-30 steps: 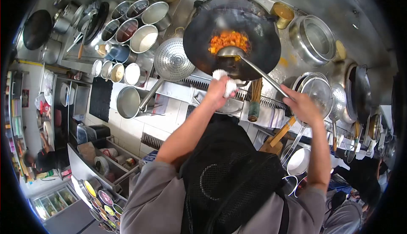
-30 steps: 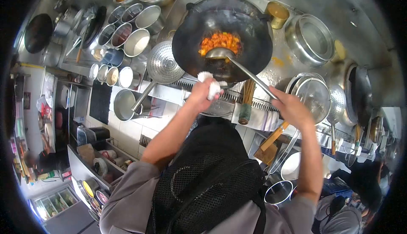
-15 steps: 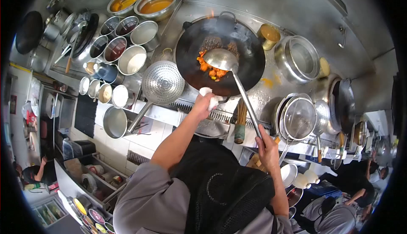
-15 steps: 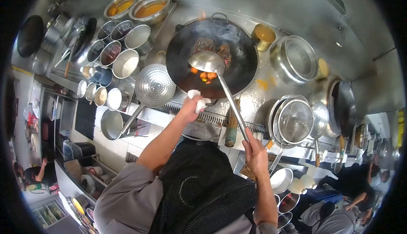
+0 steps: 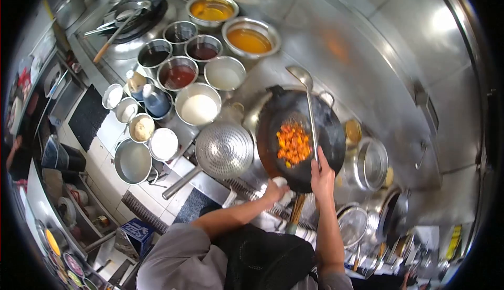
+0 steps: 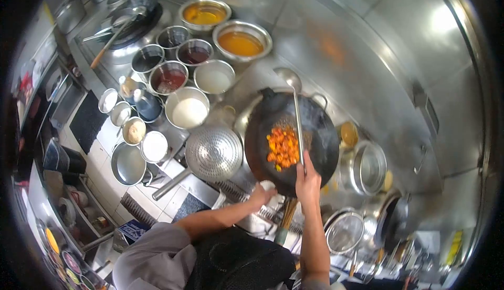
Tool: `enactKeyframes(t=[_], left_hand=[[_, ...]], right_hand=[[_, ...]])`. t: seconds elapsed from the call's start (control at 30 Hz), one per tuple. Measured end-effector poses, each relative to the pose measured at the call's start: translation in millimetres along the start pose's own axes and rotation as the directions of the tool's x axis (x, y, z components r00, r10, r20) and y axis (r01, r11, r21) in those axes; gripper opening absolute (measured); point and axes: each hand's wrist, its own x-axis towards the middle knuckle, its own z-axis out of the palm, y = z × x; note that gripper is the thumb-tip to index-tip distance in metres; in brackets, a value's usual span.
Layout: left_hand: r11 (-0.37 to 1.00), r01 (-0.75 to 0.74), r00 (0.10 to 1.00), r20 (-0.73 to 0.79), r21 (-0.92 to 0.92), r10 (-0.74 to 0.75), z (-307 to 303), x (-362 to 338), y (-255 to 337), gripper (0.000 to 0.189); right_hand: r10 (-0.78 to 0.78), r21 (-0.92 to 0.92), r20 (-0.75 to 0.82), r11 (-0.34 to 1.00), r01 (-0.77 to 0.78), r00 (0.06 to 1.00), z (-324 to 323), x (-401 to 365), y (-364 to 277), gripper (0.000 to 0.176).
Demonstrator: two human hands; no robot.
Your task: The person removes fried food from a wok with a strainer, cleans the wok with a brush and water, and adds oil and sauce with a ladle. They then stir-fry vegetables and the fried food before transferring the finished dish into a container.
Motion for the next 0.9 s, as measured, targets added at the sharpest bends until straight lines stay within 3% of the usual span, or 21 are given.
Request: enactKeyframes(t=[0.07,0.1,0.13,0.17,0.2,0.23,0.27,0.33,0.37,0.4,0.47,0.5,0.6,0.67,0.7,0.73,0.77,0.8,0.87,0.9], left_hand=[[0.986,0.167,0.984,0.067,0.015,-0.167,-4.8,-25.1,48.6,0.059],[0.989,0.105,0.994,0.020,0.105,-0.107,-4.4,-28.0,53.3,0.064],[0.979,0.049,0.999,-0.025,0.198,-0.045,-4.4,-30.9,54.1,0.070],[0.982,0.084,0.995,0.037,0.168,-0.091,-8.0,-34.8,62.8,0.073],[0.983,0.121,0.986,0.100,0.142,-0.135,-12.1,-36.7,69.1,0.077],[0.983,0.154,0.981,0.107,0.100,-0.165,-9.9,-29.2,60.4,0.074],[0.989,0.020,1.000,0.013,0.148,-0.022,-5.1,-23.9,45.2,0.062],[0.980,-0.058,0.998,-0.021,0.189,0.063,6.8,19.2,-22.9,0.047],[0.981,-0.098,0.993,-0.054,0.166,0.108,7.7,16.4,-19.2,0.037],[0.991,-0.035,0.999,-0.030,0.131,0.040,7.3,14.5,-15.8,0.034],[0.992,0.053,0.993,0.095,0.117,-0.064,2.3,13.8,-6.9,0.034],[0.992,0.053,0.994,0.093,0.117,-0.064,1.5,12.6,-3.9,0.034],[0.981,-0.139,0.988,-0.043,0.135,0.146,11.0,36.5,-52.2,0.041],[0.995,-0.067,0.991,-0.110,0.067,0.074,6.7,-5.0,7.1,0.044],[1.000,-0.024,1.000,-0.013,-0.009,0.024,4.7,2.3,2.4,0.047],[0.986,0.159,0.980,0.125,-0.051,-0.152,-8.1,-29.4,61.2,0.045],[0.981,0.155,0.982,0.122,-0.113,-0.141,-4.4,-10.7,38.1,0.039],[0.973,0.153,0.984,0.116,-0.174,-0.134,-1.1,10.5,10.8,0.034],[0.946,0.180,0.978,0.154,-0.270,-0.142,-2.8,15.0,12.4,0.021],[0.949,0.166,0.977,0.172,-0.268,-0.123,-3.7,9.1,17.3,0.018]], right_hand=[[-0.051,-0.102,0.064,0.993,0.057,0.997,21.9,69.6,-44.8,0.042],[-0.010,-0.135,0.117,0.991,0.026,0.993,35.2,101.6,-60.8,0.042],[-0.105,-0.168,0.107,0.978,0.122,0.989,51.9,130.4,-66.9,0.043],[-0.197,-0.200,0.098,0.956,0.214,0.975,69.4,157.2,-70.6,0.043],[-0.135,-0.238,0.174,0.956,0.174,0.976,81.9,182.3,-79.2,0.043],[-0.124,-0.269,0.200,0.947,0.176,0.972,94.1,203.0,-83.6,0.043],[-0.111,-0.299,0.225,0.937,0.178,0.968,104.2,219.5,-88.3,0.044],[-0.079,-0.350,0.253,0.922,0.167,0.964,116.7,238.4,-102.9,0.044],[-0.029,-0.403,0.279,0.904,0.144,0.960,122.0,246.4,-107.2,0.044],[-0.040,-0.400,0.277,0.904,0.153,0.960,127.1,253.5,-110.6,0.044],[0.120,-0.412,0.320,0.911,0.024,0.940,133.9,265.1,-111.7,0.043],[0.119,-0.411,0.321,0.911,0.025,0.940,134.0,269.3,-108.7,0.043],[0.033,-0.436,0.283,0.895,0.098,0.959,126.6,256.3,-92.3,0.045],[-0.237,-0.550,0.137,0.789,0.273,0.962,103.1,220.1,-77.6,0.046],[-0.200,-0.480,0.121,0.846,0.234,0.972,84.6,194.1,-71.4,0.046],[-0.164,-0.405,0.104,0.894,0.193,0.981,65.9,163.8,-62.9,0.046],[-0.023,-0.119,0.166,0.992,0.043,0.986,44.4,133.9,-41.3,0.048],[0.090,0.170,0.263,0.976,-0.138,0.961,18.6,103.5,-16.1,0.051],[0.287,0.466,0.411,0.749,-0.470,0.865,-44.9,29.5,0.4,0.049],[0.203,0.208,0.235,0.945,-0.254,0.950,-56.4,-5.8,33.3,0.046]])
